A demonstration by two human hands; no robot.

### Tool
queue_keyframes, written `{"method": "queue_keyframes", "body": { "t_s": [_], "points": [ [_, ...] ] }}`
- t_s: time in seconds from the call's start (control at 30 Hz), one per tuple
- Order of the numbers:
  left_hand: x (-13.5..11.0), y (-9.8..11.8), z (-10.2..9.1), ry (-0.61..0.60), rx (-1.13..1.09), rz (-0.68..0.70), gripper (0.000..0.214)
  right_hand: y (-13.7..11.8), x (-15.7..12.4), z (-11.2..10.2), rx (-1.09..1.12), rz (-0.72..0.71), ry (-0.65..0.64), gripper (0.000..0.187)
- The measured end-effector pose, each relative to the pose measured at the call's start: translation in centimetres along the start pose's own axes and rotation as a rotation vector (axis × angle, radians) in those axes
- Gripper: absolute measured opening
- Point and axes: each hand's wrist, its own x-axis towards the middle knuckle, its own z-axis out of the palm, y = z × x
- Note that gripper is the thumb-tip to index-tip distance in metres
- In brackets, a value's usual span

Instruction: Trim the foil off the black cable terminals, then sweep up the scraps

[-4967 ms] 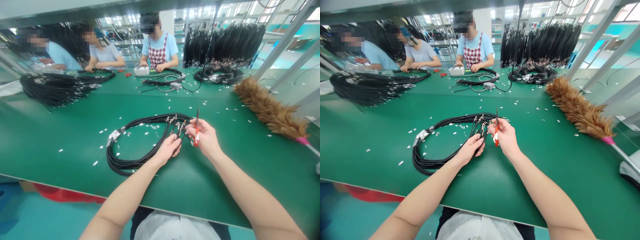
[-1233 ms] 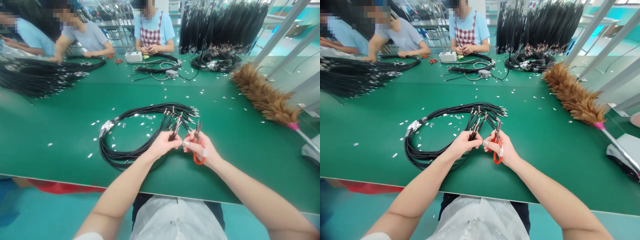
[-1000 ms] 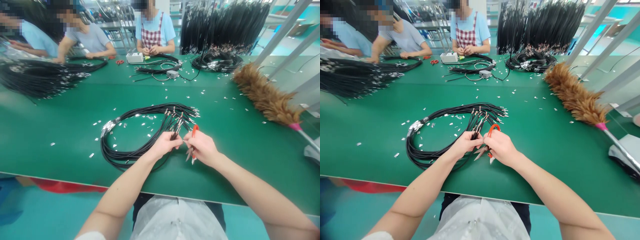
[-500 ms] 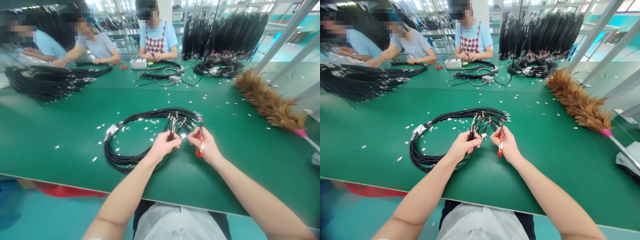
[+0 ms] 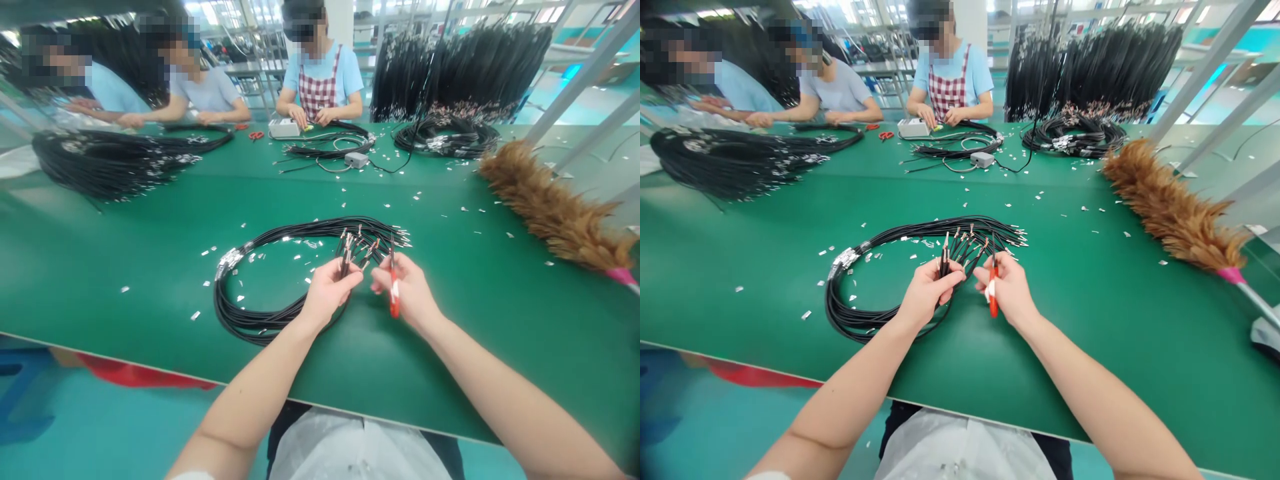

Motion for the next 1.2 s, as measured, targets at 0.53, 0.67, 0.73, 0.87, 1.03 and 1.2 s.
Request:
{"method": "queue_keyframes", "body": {
  "t_s": [0.53,0.67,0.73,0.87,1.03,1.2],
  "points": [
    [0.5,0.7,-0.7,0.104,-0.003,-0.004,0.016,1.7,-0.7,2.3,0.018,-0.035,-0.138,0.038],
    [0.4,0.5,-0.7,0.064,0.016,0.021,0.017,1.6,-0.5,2.1,0.011,-0.066,-0.087,0.039],
    [0.4,0.2,-0.7,0.017,0.032,0.032,0.018,1.7,-0.3,1.9,0.010,-0.069,-0.070,0.039],
    [0.7,-0.1,-0.8,-0.078,0.015,0.020,0.018,2.4,0.2,1.5,-0.050,-0.058,-0.012,0.040],
    [1.0,0.0,-1.8,-0.254,-0.138,-0.092,0.021,1.1,0.3,0.3,-0.175,-0.077,0.019,0.032],
    [1.1,0.4,-2.2,-0.423,-0.229,-0.227,0.026,-2.0,-1.0,-1.7,-0.310,-0.114,0.023,0.022]
  ]
}}
